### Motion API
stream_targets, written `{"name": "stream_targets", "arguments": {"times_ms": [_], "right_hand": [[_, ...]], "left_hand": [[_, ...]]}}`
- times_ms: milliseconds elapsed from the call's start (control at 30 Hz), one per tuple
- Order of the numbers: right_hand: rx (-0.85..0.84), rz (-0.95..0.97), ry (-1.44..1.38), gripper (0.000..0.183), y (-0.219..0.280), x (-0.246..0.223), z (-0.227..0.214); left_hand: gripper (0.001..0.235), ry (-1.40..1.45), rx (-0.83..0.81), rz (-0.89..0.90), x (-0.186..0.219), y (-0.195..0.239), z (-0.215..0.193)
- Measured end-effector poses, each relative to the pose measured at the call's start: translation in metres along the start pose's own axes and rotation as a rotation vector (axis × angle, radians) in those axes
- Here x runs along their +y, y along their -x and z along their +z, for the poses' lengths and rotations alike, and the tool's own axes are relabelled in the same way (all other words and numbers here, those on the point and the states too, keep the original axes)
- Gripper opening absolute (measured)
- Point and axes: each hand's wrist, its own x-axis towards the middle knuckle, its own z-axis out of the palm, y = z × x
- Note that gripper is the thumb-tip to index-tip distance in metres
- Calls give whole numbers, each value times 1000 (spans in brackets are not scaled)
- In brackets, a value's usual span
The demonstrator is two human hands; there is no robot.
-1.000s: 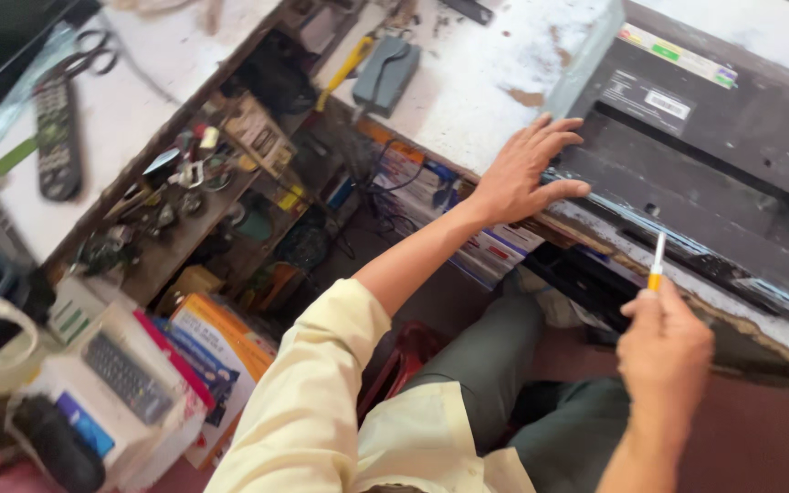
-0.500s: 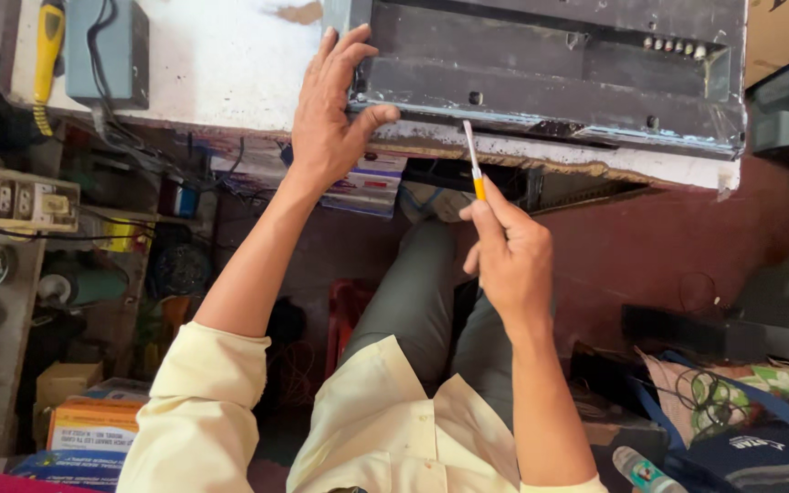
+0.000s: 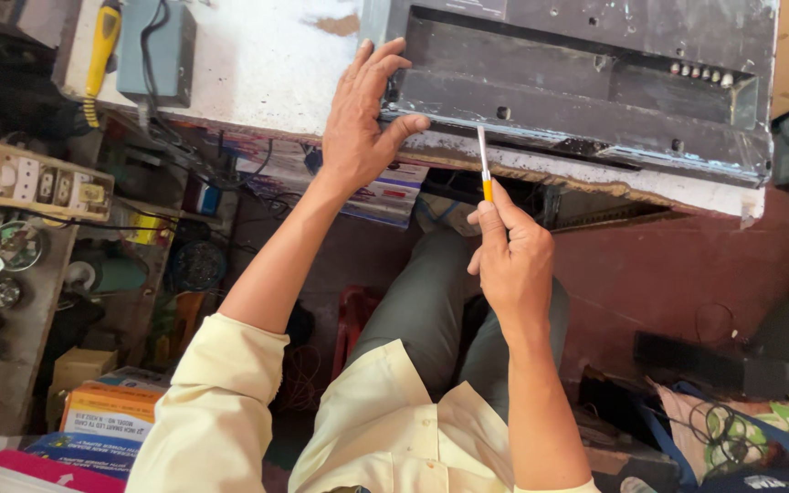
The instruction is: The person uses a screwdriver to remove screws from the back panel of a small CRT television. They systematically unscrew fasteners along the edges and corners, then lift the back cover off to reveal the internal components.
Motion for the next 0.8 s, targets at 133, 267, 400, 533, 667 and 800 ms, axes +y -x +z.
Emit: {"name": "stream_targets", "arguments": {"times_ms": [133, 267, 400, 533, 667, 800], "right_hand": [[0, -22, -4, 37, 0, 3, 1], [-22, -13, 3, 37, 0, 2, -1], [-19, 17, 14, 37, 2, -4, 0], [-5, 17, 38, 38, 4, -5, 2], [13, 27, 102, 37, 7, -5, 3], [20, -49, 136, 38, 6, -6, 5]], "left_hand": [[65, -2, -2, -2, -4, 1, 1], [65, 29, 9, 11, -3, -2, 1], [68, 14, 14, 0, 2, -2, -2], [83, -159, -1, 13, 11, -5, -2], [83, -294, -80, 130, 24, -17, 1], [72, -246, -195, 290, 33, -36, 8]]}}
